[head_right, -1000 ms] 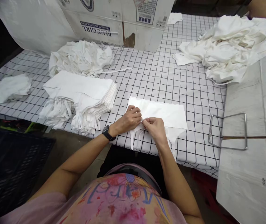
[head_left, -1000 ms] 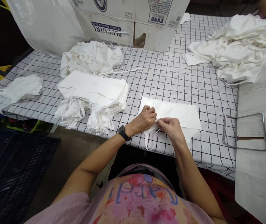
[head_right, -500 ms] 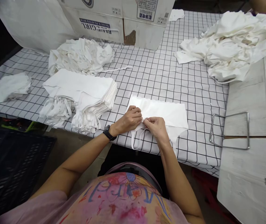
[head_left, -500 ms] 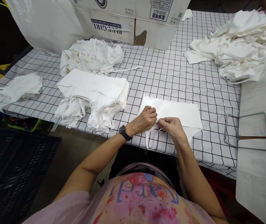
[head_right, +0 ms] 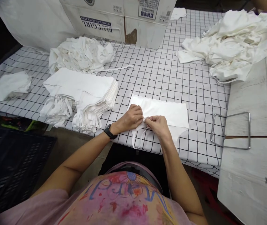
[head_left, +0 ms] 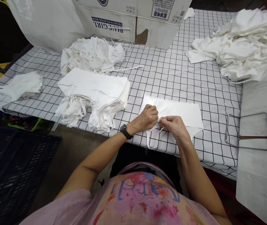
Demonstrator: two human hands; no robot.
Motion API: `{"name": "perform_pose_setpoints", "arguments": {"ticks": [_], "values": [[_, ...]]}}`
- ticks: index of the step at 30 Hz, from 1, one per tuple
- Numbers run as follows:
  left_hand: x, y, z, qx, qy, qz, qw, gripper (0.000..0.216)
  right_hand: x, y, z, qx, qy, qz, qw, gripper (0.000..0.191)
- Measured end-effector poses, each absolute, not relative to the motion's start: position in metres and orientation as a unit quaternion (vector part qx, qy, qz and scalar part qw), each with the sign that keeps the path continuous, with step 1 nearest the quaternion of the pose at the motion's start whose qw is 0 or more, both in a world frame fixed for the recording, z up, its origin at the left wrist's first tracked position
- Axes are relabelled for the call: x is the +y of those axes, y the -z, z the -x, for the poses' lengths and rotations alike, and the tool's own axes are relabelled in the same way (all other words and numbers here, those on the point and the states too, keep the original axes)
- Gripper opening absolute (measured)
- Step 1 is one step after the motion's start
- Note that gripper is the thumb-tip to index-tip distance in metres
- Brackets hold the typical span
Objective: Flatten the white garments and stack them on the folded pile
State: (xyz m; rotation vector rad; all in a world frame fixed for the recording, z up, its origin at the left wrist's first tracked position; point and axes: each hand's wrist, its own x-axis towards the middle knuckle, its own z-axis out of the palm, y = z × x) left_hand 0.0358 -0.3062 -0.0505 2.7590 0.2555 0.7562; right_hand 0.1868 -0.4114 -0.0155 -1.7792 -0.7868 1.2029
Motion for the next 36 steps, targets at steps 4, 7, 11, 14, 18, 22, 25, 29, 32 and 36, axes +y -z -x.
{"name": "perform_pose_setpoints", "arguments": {"ticks": [4,7,11,14,18,22,25,29,32,36], "values": [[-0.305,0.052,-0.038,0.088,-0.269,-0.948,0.144,0.029,-0.410,0.013,-0.188,-0.328,-0.498,0.694,0.404,0.028],[-0.305,0.052,-0.038,0.095,-0.268,-0.945,0.158,0.027,-0.407,0.014,-0.189,-0.325,-0.495,0.701,0.398,0.028],[-0.304,0.051,-0.037,0.111,-0.255,-0.943,0.182,0.025,-0.405,0.016,-0.192,-0.321,-0.488,0.711,0.391,0.027],[-0.303,0.050,-0.037,0.112,-0.247,-0.945,0.185,0.026,-0.405,0.017,-0.194,-0.329,-0.496,0.705,0.386,0.027],[-0.302,0.049,-0.037,0.092,-0.246,-0.949,0.178,0.030,-0.405,0.019,-0.194,-0.342,-0.483,0.714,0.375,0.024],[-0.302,0.048,-0.036,0.091,-0.210,-0.954,0.195,0.030,-0.406,0.015,-0.194,-0.340,-0.427,0.744,0.385,0.018],[-0.302,0.045,-0.036,0.123,-0.193,-0.951,0.207,0.025,-0.407,0.008,-0.195,-0.336,-0.429,0.743,0.388,0.018],[-0.301,0.043,-0.037,0.163,-0.174,-0.940,0.244,0.023,-0.407,0.001,-0.194,-0.364,-0.476,0.713,0.365,0.026],[-0.301,0.043,-0.037,0.165,-0.179,-0.932,0.268,0.025,-0.404,0.002,-0.194,-0.372,-0.497,0.696,0.361,0.027],[-0.302,0.042,-0.037,0.158,-0.181,-0.931,0.276,0.024,-0.402,0.007,-0.196,-0.372,-0.505,0.688,0.366,0.026]]}}
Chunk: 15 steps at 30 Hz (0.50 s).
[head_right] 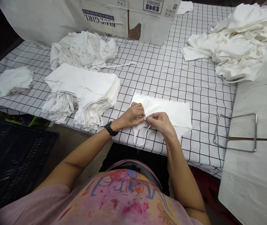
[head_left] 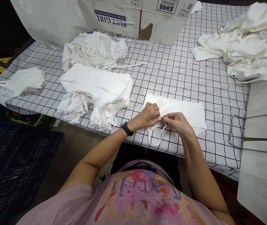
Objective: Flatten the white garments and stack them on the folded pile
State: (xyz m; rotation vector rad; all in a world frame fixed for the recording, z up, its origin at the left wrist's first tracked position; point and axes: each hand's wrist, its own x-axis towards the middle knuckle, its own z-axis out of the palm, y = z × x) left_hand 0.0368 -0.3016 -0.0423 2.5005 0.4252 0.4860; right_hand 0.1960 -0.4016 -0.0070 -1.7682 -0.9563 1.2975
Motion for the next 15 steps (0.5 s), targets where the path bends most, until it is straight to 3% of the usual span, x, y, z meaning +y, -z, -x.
{"name": "perform_pose_setpoints", "arguments": {"ticks": [15], "values": [[-0.298,0.043,-0.036,0.103,-0.189,-0.947,0.239,0.030,-0.395,0.022,-0.212,-0.367,-0.538,0.682,0.332,0.028]]}}
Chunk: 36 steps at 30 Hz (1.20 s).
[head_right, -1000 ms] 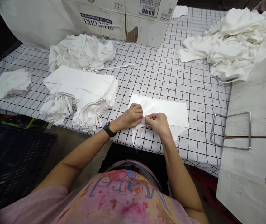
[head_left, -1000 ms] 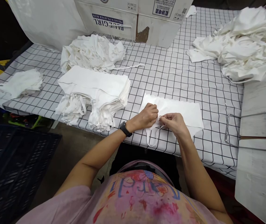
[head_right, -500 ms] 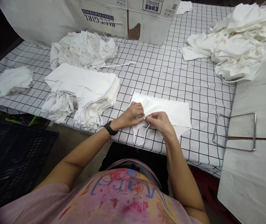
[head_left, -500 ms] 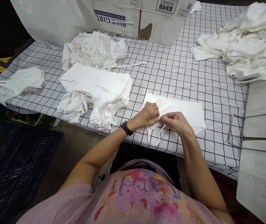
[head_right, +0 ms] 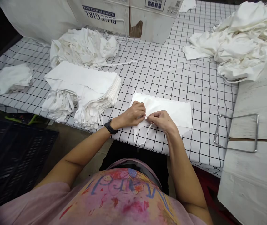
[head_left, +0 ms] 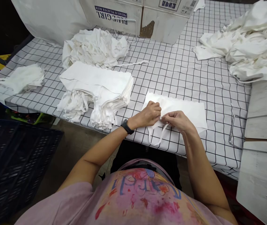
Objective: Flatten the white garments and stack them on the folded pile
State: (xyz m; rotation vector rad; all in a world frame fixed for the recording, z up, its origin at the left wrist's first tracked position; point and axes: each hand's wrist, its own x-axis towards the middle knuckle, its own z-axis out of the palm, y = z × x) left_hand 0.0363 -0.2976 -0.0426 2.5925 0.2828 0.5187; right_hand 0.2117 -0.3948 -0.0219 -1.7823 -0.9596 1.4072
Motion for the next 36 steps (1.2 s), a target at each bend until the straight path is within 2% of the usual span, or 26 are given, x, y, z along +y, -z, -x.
{"name": "perform_pose_setpoints", "arguments": {"ticks": [5,11,21,26,36], "values": [[-0.299,0.045,-0.035,0.111,-0.190,-0.947,0.236,0.024,-0.395,0.016,-0.212,-0.350,-0.528,0.698,0.334,0.030],[-0.300,0.043,-0.034,0.156,-0.166,-0.929,0.292,0.018,-0.398,0.003,-0.207,-0.387,-0.521,0.688,0.326,0.028],[-0.298,0.049,-0.036,0.198,-0.215,-0.885,0.363,0.008,-0.411,0.008,-0.198,-0.329,-0.476,0.718,0.388,0.027],[-0.300,0.047,-0.036,0.196,-0.221,-0.891,0.343,0.007,-0.413,0.008,-0.194,-0.338,-0.479,0.706,0.398,0.030],[-0.304,0.038,-0.036,0.156,-0.188,-0.939,0.241,0.020,-0.409,0.006,-0.194,-0.342,-0.489,0.707,0.380,0.038]]}}
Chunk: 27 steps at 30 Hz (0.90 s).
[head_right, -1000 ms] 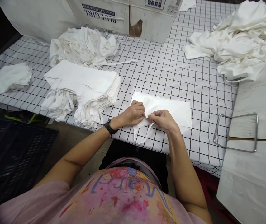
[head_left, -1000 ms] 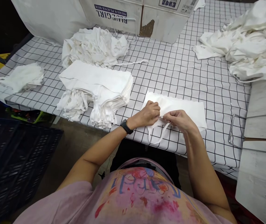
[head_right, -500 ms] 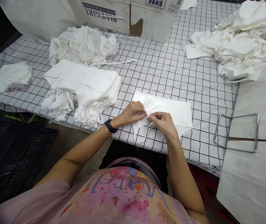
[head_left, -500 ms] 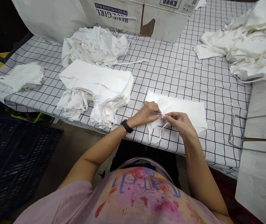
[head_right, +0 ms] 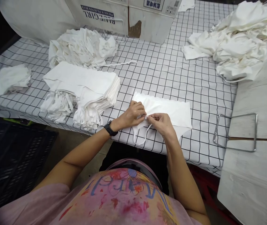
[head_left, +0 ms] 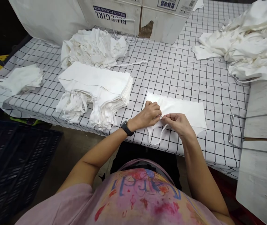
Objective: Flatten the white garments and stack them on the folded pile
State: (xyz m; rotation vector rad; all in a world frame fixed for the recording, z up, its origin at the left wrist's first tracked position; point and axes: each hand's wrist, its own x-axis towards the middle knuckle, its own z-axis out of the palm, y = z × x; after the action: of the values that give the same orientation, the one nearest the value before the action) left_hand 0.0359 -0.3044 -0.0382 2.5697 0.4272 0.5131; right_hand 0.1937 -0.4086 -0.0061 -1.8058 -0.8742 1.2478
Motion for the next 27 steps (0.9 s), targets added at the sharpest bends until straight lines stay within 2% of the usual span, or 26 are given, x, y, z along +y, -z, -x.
{"name": "perform_pose_setpoints", "arguments": {"ticks": [9,14,16,21,27], "values": [[-0.303,0.037,-0.035,0.138,-0.153,-0.955,0.213,0.024,-0.408,0.006,-0.196,-0.364,-0.487,0.705,0.364,0.035],[-0.302,0.037,-0.037,0.139,-0.130,-0.958,0.213,0.023,-0.408,0.012,-0.197,-0.414,-0.403,0.750,0.321,0.027],[-0.301,0.036,-0.037,0.150,-0.125,-0.955,0.222,0.022,-0.409,0.013,-0.196,-0.412,-0.391,0.754,0.331,0.026],[-0.302,0.038,-0.036,0.175,-0.143,-0.936,0.271,0.016,-0.409,0.015,-0.195,-0.357,-0.455,0.723,0.378,0.028],[-0.303,0.044,-0.037,0.204,-0.184,-0.914,0.298,0.011,-0.410,0.016,-0.193,-0.322,-0.451,0.723,0.412,0.029]]}}
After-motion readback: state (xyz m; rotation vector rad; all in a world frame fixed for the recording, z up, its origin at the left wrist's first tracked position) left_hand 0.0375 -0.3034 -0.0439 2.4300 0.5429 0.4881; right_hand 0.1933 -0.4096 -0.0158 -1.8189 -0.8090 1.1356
